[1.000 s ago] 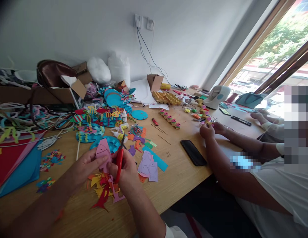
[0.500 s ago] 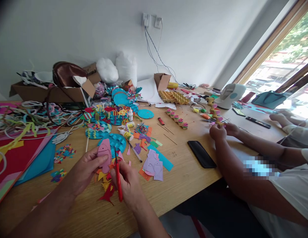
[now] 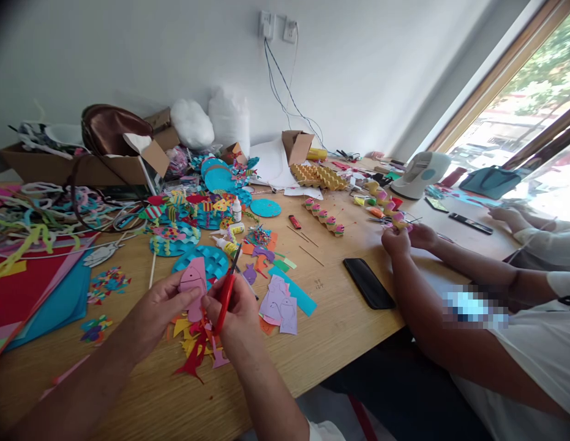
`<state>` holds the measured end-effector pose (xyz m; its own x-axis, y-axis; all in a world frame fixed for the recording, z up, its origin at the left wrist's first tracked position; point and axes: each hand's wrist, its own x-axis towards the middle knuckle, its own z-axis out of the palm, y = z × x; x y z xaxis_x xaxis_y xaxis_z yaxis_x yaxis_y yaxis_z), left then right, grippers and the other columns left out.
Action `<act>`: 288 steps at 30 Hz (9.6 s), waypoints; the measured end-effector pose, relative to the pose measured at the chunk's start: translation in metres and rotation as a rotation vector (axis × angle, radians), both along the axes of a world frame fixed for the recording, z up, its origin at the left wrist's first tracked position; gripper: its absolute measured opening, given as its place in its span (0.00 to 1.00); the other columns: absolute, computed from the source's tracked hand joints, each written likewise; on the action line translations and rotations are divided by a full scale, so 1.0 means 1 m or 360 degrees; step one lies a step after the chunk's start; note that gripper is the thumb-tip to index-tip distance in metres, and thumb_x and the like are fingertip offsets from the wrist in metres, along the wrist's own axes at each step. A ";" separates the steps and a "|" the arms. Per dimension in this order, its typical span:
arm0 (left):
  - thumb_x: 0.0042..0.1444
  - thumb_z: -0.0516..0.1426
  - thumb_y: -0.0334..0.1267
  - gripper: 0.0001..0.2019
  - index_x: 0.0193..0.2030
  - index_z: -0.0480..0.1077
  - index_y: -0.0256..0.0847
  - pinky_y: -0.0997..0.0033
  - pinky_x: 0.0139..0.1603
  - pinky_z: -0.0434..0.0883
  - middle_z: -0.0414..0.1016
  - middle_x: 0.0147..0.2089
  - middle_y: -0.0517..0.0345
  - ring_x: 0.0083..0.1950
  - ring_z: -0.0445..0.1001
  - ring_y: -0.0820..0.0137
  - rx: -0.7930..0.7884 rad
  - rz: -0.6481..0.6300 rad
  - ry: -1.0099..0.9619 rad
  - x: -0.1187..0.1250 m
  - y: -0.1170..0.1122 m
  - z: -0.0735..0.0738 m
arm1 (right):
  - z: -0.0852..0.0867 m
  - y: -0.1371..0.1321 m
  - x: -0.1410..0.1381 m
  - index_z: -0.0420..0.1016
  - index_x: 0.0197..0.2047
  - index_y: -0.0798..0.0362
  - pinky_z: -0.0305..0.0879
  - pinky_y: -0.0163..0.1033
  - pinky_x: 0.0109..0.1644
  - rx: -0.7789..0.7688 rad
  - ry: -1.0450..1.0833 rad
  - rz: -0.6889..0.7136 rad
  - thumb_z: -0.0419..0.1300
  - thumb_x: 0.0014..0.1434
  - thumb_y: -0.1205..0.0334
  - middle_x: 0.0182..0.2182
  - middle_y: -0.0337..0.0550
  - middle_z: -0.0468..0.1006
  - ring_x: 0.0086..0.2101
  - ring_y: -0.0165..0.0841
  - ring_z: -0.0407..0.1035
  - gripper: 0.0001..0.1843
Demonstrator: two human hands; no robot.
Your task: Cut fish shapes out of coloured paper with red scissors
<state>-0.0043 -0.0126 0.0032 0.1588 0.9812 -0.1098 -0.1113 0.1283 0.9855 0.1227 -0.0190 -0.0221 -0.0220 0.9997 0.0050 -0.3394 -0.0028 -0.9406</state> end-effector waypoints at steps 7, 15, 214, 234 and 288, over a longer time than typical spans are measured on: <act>0.41 0.61 0.38 0.06 0.24 0.70 0.39 0.73 0.29 0.67 0.72 0.23 0.63 0.26 0.68 0.72 -0.0067 -0.0050 0.0106 -0.002 0.005 0.004 | -0.001 0.003 -0.001 0.66 0.29 0.52 0.59 0.31 0.23 0.0007 -0.0036 -0.0013 0.67 0.43 0.59 0.22 0.33 0.69 0.20 0.26 0.61 0.13; 0.44 0.60 0.37 0.05 0.23 0.69 0.41 0.76 0.25 0.66 0.71 0.20 0.66 0.22 0.67 0.75 -0.0111 -0.0018 -0.0121 -0.013 0.008 0.015 | 0.000 -0.014 0.008 0.60 0.22 0.52 0.49 0.31 0.21 0.0047 -0.0577 0.0437 0.54 0.58 0.48 0.16 0.33 0.61 0.18 0.25 0.54 0.20; 0.44 0.61 0.46 0.13 0.29 0.69 0.38 0.77 0.25 0.61 0.69 0.24 0.64 0.24 0.63 0.76 -0.0345 -0.0407 -0.0065 -0.008 0.017 -0.001 | -0.018 -0.021 0.027 0.60 0.20 0.53 0.45 0.30 0.17 -0.0071 -0.0598 0.0545 0.56 0.56 0.40 0.11 0.31 0.58 0.14 0.23 0.50 0.26; 0.42 0.63 0.49 0.16 0.26 0.67 0.38 0.77 0.24 0.61 0.67 0.21 0.66 0.22 0.61 0.77 -0.0346 -0.0277 -0.0148 0.008 0.010 -0.007 | -0.031 -0.023 0.020 0.59 0.21 0.52 0.47 0.31 0.18 -0.0056 -0.0472 0.0437 0.52 0.53 0.31 0.11 0.32 0.61 0.14 0.23 0.52 0.31; 0.45 0.61 0.49 0.13 0.26 0.69 0.41 0.74 0.24 0.60 0.66 0.22 0.63 0.24 0.64 0.72 -0.0298 -0.0445 -0.0015 0.002 0.010 -0.005 | -0.026 -0.028 0.024 0.59 0.18 0.52 0.44 0.30 0.16 -0.0146 -0.0550 0.0419 0.54 0.54 0.34 0.11 0.31 0.60 0.13 0.22 0.51 0.30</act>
